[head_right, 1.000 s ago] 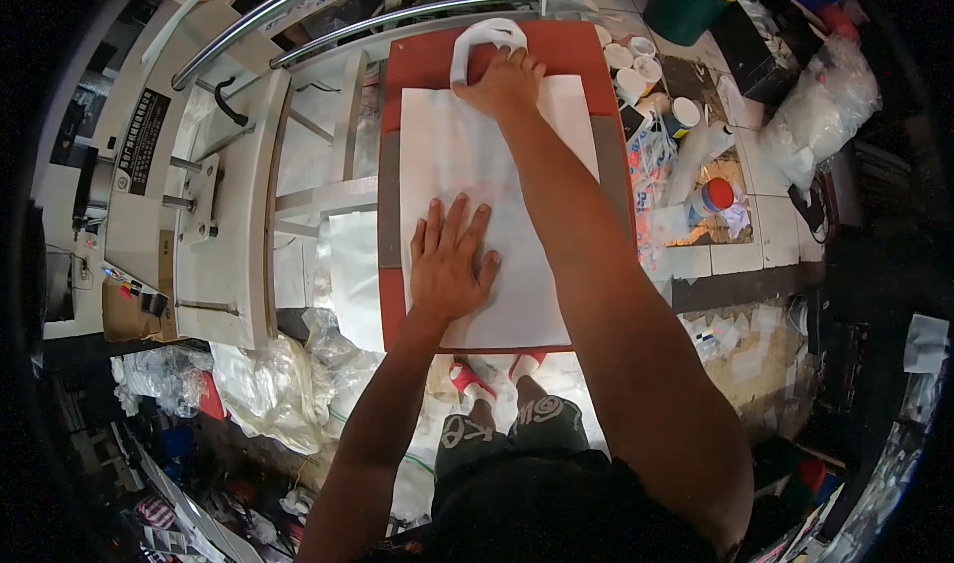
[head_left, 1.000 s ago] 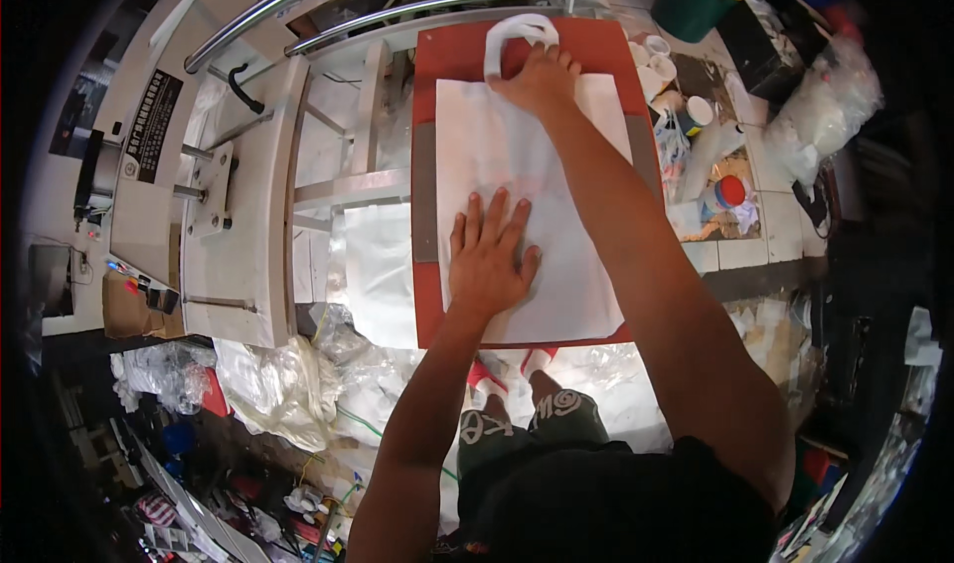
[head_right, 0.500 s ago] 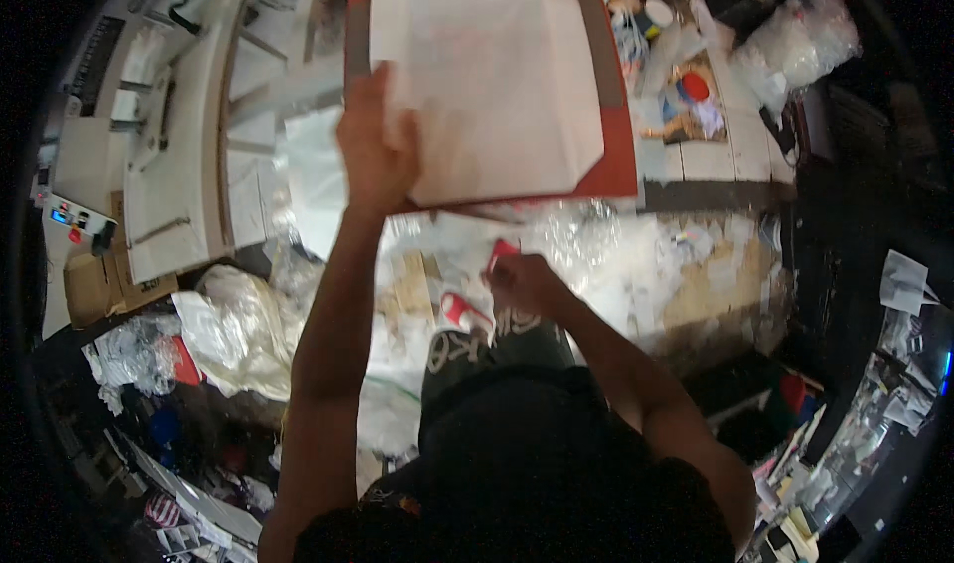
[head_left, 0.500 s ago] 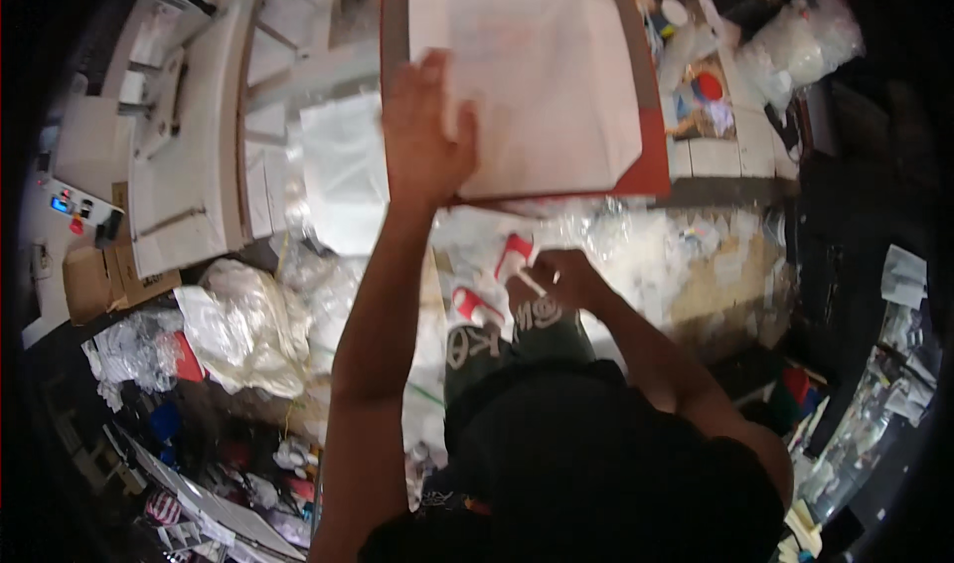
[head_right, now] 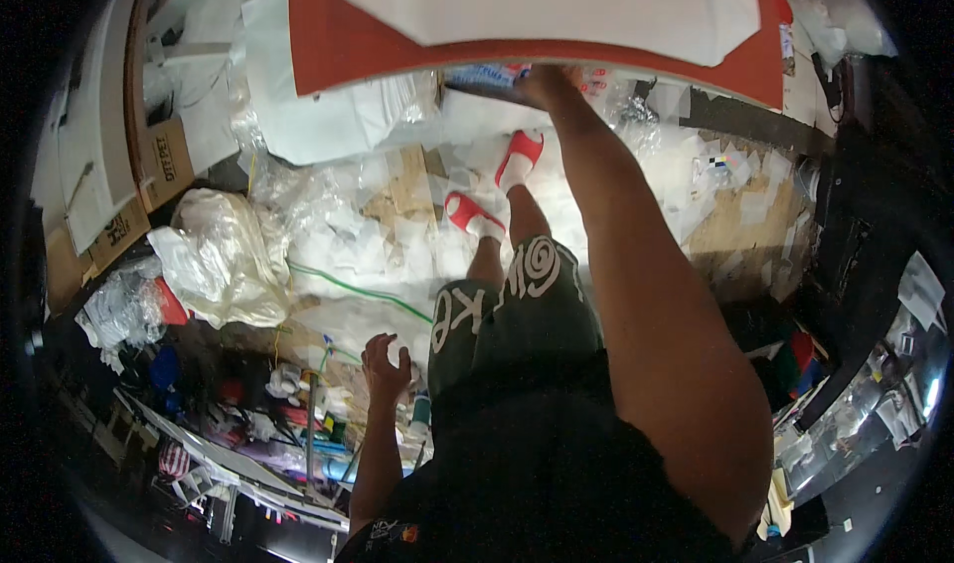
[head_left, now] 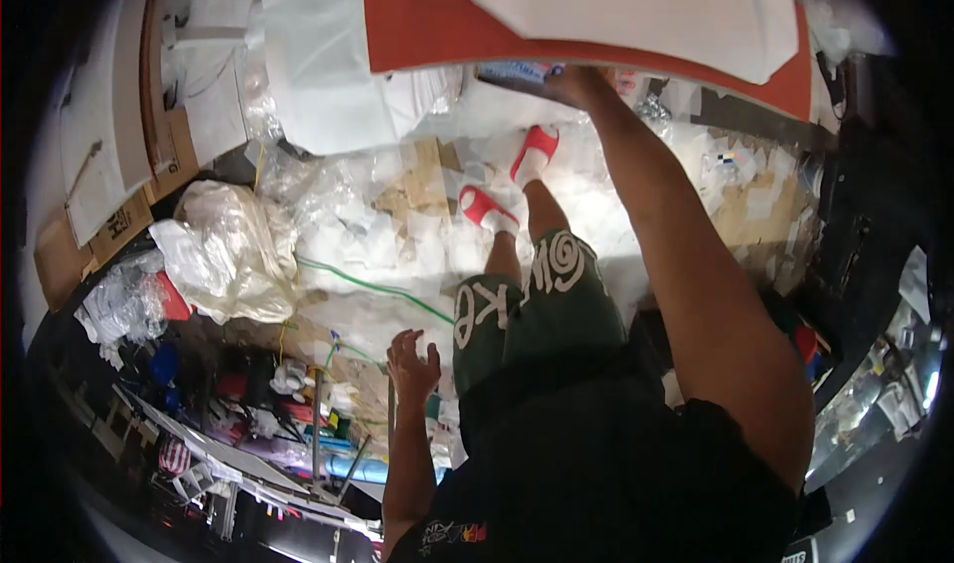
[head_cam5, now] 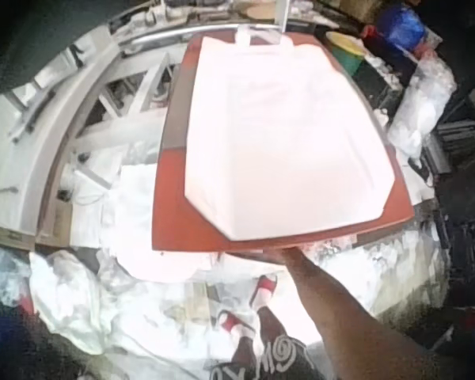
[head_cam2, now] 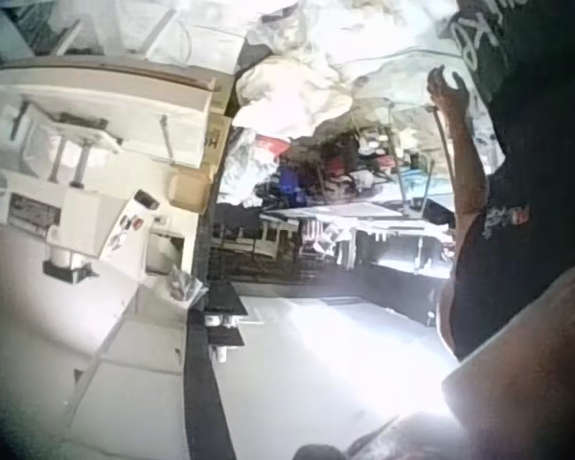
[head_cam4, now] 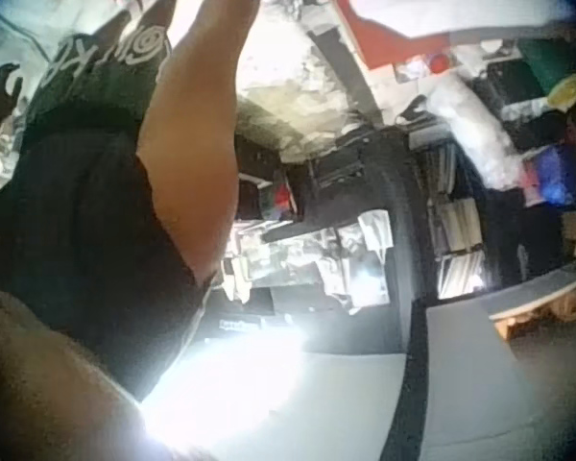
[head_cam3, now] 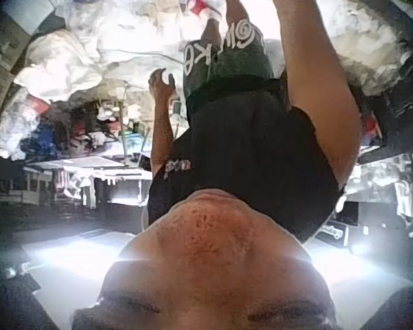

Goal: The person prints designs onto tote bags by placing each bag and transfer sheet on the heat press platform, operating the heat press machine, and stacking the completed bags.

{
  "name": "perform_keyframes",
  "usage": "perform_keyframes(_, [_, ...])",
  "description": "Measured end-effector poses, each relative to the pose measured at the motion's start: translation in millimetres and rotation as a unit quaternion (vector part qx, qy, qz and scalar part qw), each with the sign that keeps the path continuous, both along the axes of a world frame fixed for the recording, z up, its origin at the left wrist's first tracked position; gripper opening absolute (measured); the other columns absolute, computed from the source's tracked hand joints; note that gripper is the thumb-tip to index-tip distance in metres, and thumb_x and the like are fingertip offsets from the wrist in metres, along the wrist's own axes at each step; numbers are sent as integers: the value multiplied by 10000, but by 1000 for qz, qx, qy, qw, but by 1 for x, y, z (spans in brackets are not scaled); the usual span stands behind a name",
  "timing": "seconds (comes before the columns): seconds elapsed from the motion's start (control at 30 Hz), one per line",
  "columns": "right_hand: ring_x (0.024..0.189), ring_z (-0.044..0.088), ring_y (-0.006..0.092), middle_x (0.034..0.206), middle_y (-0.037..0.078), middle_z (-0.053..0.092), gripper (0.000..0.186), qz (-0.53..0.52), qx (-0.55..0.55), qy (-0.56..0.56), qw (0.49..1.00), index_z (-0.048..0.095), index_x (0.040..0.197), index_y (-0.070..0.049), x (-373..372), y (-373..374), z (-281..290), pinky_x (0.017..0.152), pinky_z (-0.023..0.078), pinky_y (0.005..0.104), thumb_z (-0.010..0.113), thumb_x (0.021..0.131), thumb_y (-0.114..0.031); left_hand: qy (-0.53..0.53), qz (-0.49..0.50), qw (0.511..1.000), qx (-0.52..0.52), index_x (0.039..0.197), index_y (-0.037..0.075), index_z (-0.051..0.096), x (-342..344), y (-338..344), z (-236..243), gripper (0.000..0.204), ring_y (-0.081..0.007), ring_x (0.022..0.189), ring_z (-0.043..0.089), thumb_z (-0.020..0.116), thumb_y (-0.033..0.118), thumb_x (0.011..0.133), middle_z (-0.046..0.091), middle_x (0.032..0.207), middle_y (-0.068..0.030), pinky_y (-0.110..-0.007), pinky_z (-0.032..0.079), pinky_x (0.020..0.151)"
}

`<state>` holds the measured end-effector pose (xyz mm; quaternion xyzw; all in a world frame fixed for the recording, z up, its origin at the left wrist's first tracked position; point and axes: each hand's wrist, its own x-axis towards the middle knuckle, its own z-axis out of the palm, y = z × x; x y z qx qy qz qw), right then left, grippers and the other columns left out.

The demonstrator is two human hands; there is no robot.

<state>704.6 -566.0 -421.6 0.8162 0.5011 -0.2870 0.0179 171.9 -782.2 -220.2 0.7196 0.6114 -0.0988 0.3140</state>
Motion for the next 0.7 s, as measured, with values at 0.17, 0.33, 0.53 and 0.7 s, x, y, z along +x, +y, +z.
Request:
perform_keyframes(0.17, [1177,581,350,1270,171,609,420,-47,201,-152,967,597,1264,-135,61,-24,-34,963,464,492,660,865,-250,-24,7,997,-70,1128,101,637,33,0,-15,353,-364,1133,531,694,227,803,591,1191,-144,-492,421,954])
perform_keyframes(0.33, [1336,443,334,1400,174,516,521,30,87,-21,996,572,1333,-167,52,-29,18,1112,336,474,679,861,-363,-102,17,994,-26,1131,76,632,98,74,-12,349,-383,1085,566,697,194,809,622,1140,-158,-489,443,938])
perform_keyframes(0.53, [1279,482,319,1351,130,537,621,66,103,-135,983,562,1320,-171,56,-28,23,1075,370,467,728,801,-470,-200,-31,979,2,1149,92,625,190,123,-7,391,-363,1073,583,725,146,775,626,1153,-135,-472,456,918])
perform_keyframes(0.7, [1219,521,320,1273,140,573,559,40,103,-80,991,586,1276,-153,78,-28,14,1033,405,460,719,809,-430,-164,-43,985,-36,1156,114,624,208,127,-7,398,-352,1081,578,732,158,775,621,1142,-123,-475,456,898])
